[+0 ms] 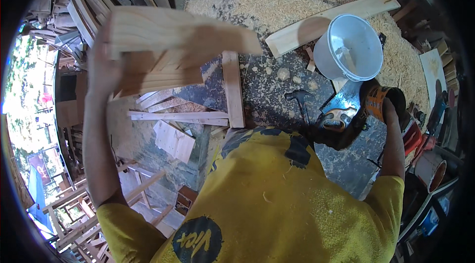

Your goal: The person is measuring, marking, sawing, and hammering wood to assemble a project at a workbench.

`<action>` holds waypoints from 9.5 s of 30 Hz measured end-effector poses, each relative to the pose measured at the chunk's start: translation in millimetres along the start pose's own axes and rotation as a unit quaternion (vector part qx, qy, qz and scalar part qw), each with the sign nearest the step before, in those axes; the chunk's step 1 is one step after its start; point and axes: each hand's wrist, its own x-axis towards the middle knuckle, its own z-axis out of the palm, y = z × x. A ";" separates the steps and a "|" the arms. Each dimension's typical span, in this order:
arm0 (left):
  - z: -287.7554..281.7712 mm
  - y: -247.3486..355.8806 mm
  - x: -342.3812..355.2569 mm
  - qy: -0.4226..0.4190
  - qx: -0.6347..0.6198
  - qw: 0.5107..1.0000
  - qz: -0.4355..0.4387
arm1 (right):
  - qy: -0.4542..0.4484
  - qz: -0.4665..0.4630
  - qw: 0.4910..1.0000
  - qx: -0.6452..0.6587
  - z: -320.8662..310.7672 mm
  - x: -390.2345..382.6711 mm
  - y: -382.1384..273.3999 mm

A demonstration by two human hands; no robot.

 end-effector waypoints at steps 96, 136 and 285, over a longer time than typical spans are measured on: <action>142.1 81.8 -141.8 0.007 -0.426 0.900 0.095 | 0.287 0.087 0.935 -0.187 325.9 -1.0 -379.1; 163.1 94.9 -147.1 0.073 -0.428 0.898 0.071 | 0.334 -0.205 0.891 -0.228 224.8 -158.4 -644.7; 152.1 158.7 -0.9 -0.252 -0.048 0.834 0.489 | 0.428 0.020 0.824 0.371 304.4 -194.4 -536.0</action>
